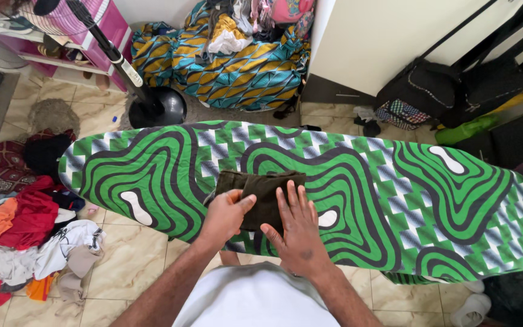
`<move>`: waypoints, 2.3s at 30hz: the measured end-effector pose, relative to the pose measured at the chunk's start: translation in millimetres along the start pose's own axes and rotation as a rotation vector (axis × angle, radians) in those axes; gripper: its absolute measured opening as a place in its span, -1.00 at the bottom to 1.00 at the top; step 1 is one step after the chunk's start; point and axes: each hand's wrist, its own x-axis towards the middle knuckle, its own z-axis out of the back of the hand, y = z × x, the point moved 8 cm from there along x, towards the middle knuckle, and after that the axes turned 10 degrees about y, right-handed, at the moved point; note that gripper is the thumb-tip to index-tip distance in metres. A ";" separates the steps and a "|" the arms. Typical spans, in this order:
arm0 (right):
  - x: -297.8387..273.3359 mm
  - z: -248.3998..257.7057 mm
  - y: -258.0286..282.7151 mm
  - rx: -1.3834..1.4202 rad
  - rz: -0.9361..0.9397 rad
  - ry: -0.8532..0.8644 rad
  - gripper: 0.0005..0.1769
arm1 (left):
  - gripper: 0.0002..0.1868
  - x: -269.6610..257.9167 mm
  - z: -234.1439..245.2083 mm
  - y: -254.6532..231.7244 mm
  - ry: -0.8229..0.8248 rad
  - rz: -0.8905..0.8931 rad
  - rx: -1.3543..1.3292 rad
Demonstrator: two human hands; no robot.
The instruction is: The person folds several items of clothing one by one on an ironing board. They handle a light blue shirt, a red patterned shirt, dark shorts, and green shorts, folding each neatly and placing them on a bed.
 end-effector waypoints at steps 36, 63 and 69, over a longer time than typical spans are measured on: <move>23.7 -20.8 54.9 -0.188 0.217 -0.082 -0.05 | -0.23 22.1 57.9 16.8 -0.175 0.139 0.237; 2.8 69.4 -84.3 0.164 -0.214 -0.642 -0.19 | -0.39 30.5 -45.0 -46.5 -0.071 -0.401 0.388; 48.0 39.5 -44.1 -0.338 0.121 -0.260 -0.27 | -0.26 23.7 -60.3 -46.1 -0.120 -0.626 0.578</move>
